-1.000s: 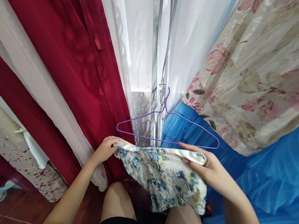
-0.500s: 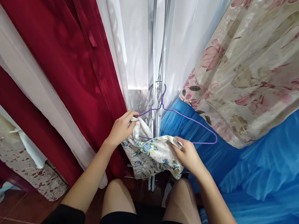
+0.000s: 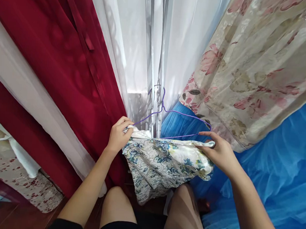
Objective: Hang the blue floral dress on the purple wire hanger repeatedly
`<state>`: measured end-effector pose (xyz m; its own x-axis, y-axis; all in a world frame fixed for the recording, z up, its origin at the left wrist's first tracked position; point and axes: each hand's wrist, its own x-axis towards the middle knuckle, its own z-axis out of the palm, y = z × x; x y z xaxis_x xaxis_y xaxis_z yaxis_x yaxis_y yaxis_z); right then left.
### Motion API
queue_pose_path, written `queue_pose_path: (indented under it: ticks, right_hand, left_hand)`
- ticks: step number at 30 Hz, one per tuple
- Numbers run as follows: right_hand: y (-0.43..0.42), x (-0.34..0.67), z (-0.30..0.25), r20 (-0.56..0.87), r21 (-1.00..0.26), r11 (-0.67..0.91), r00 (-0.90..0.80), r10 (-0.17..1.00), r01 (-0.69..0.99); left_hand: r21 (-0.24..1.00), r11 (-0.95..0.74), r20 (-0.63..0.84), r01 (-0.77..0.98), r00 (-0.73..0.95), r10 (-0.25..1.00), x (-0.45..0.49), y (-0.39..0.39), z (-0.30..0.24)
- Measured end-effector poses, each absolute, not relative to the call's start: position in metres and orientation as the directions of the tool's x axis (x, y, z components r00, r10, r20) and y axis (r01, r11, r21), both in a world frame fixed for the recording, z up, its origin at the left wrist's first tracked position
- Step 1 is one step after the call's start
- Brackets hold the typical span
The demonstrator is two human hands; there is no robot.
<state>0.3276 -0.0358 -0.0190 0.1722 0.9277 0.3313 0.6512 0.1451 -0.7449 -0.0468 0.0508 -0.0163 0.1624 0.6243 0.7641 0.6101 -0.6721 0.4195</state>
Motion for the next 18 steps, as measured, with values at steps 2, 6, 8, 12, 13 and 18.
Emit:
queue_pose_path:
  ticks: [2,6,8,12,13,18]
  right_hand:
    - [-0.036,0.328,-0.018,0.392,-0.748,0.17,0.22,0.893,0.641]
    - [-0.032,0.331,-0.018,0.42,-0.678,0.145,0.217,0.881,0.721]
    - [-0.027,0.334,-0.018,0.392,-0.641,0.125,0.182,0.902,0.758]
    - [-0.027,0.337,-0.015,0.338,-0.644,0.12,0.141,0.931,0.756]
    - [-0.03,0.337,-0.014,0.322,-0.668,0.14,0.115,0.94,0.73]
    - [-0.049,0.333,-0.01,0.138,-0.951,0.153,-0.074,0.988,0.268]
  left_hand:
    - [0.423,-0.675,0.778,0.605,0.139,0.613,-0.047,0.05,-0.021]
    - [0.411,-0.694,0.81,0.591,0.113,0.576,-0.047,0.051,-0.027]
    - [0.395,-0.693,0.819,0.603,0.11,0.563,-0.048,0.051,-0.026]
    - [0.369,-0.653,0.819,0.661,0.101,0.565,-0.055,0.048,-0.013]
    - [0.375,-0.641,0.819,0.67,0.084,0.568,-0.059,0.048,-0.009]
    - [0.507,-0.567,0.753,0.649,-0.013,0.658,-0.08,0.051,-0.005]
